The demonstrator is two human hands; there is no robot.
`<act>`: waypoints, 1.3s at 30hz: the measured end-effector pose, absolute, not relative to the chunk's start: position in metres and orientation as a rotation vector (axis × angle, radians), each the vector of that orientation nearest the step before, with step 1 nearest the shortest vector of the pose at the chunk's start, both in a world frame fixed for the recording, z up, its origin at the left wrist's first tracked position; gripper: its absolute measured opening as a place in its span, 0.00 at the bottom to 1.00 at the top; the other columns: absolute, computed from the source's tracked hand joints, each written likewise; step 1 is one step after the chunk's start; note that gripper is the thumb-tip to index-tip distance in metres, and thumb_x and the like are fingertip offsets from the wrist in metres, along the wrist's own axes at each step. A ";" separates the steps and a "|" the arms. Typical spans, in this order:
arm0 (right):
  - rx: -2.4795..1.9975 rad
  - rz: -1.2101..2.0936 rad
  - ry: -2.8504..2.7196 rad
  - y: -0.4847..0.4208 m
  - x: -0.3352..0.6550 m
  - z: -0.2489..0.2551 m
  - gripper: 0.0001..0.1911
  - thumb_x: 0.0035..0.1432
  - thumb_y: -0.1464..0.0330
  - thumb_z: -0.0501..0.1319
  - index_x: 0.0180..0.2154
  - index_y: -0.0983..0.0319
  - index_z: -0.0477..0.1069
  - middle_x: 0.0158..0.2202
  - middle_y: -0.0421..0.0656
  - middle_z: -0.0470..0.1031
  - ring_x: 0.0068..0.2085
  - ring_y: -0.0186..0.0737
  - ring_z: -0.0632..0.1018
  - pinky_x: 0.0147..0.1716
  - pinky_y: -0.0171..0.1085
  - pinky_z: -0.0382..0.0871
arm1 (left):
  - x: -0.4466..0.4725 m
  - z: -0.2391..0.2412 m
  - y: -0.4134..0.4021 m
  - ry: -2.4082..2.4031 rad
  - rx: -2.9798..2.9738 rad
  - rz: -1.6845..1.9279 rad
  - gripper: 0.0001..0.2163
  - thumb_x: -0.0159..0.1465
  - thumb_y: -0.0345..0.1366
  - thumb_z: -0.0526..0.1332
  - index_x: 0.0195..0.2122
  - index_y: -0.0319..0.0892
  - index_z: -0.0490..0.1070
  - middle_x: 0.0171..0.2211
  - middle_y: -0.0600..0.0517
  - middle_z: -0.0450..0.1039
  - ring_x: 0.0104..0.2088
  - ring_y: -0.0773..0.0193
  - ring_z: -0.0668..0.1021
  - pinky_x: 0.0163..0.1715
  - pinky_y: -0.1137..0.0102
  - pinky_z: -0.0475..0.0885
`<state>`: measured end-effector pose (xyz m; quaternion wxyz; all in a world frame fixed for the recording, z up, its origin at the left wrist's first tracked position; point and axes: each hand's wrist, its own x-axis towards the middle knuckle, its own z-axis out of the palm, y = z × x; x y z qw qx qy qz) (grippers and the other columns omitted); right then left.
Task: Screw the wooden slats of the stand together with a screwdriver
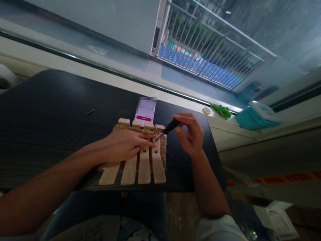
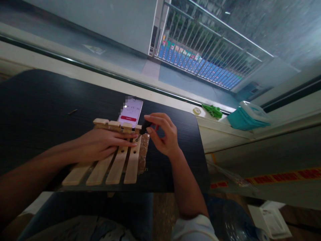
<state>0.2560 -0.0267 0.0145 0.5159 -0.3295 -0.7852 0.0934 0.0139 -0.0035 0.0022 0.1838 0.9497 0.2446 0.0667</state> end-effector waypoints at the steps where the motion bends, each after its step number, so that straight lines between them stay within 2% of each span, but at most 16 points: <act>1: -0.791 0.275 -1.880 -0.027 0.256 0.014 0.17 0.61 0.72 0.58 0.51 0.51 0.69 0.45 0.41 0.76 0.41 0.37 0.77 0.33 0.39 0.74 | 0.014 0.002 -0.003 0.688 2.681 0.191 0.23 0.66 0.30 0.50 0.58 0.60 0.70 0.63 0.62 0.63 0.61 0.58 0.71 0.59 0.58 0.68; 3: -0.804 0.359 -1.872 -0.028 0.255 0.014 0.17 0.62 0.71 0.57 0.51 0.49 0.68 0.46 0.40 0.77 0.43 0.38 0.78 0.34 0.40 0.74 | 0.014 0.001 -0.003 0.677 2.687 0.193 0.23 0.66 0.30 0.50 0.58 0.59 0.70 0.63 0.61 0.62 0.61 0.58 0.70 0.59 0.59 0.68; 13: -0.878 0.432 -1.775 -0.025 0.257 0.008 0.17 0.59 0.70 0.63 0.49 0.48 0.70 0.39 0.35 0.78 0.33 0.33 0.78 0.27 0.38 0.70 | 0.013 0.003 -0.004 0.688 2.671 0.177 0.23 0.66 0.30 0.51 0.58 0.60 0.69 0.63 0.62 0.63 0.61 0.57 0.71 0.60 0.57 0.67; 22: -0.915 0.383 -1.757 -0.023 0.258 0.006 0.13 0.55 0.63 0.66 0.43 0.52 0.69 0.34 0.36 0.73 0.29 0.33 0.73 0.25 0.37 0.68 | 0.014 0.004 -0.003 0.675 2.688 0.158 0.22 0.68 0.31 0.50 0.58 0.59 0.69 0.63 0.61 0.63 0.61 0.57 0.70 0.60 0.58 0.66; 27: -0.849 0.368 -1.741 -0.023 0.255 0.007 0.16 0.54 0.66 0.67 0.44 0.50 0.67 0.34 0.34 0.70 0.28 0.31 0.70 0.24 0.35 0.67 | 0.012 0.004 -0.004 0.669 2.666 0.163 0.23 0.67 0.30 0.51 0.59 0.58 0.68 0.64 0.61 0.62 0.62 0.58 0.69 0.61 0.59 0.64; 35: -0.817 0.289 -1.747 -0.022 0.252 0.007 0.14 0.54 0.64 0.67 0.42 0.51 0.67 0.31 0.35 0.67 0.27 0.32 0.68 0.23 0.36 0.65 | 0.012 0.002 -0.004 0.664 2.678 0.179 0.23 0.67 0.29 0.51 0.59 0.58 0.69 0.63 0.60 0.64 0.60 0.58 0.71 0.59 0.61 0.67; 39: -0.855 0.298 -1.774 -0.023 0.254 0.008 0.12 0.57 0.64 0.63 0.43 0.51 0.67 0.34 0.37 0.69 0.30 0.34 0.71 0.25 0.38 0.68 | 0.013 0.003 -0.004 0.686 2.680 0.204 0.22 0.66 0.30 0.51 0.57 0.57 0.71 0.62 0.59 0.64 0.60 0.57 0.71 0.59 0.61 0.67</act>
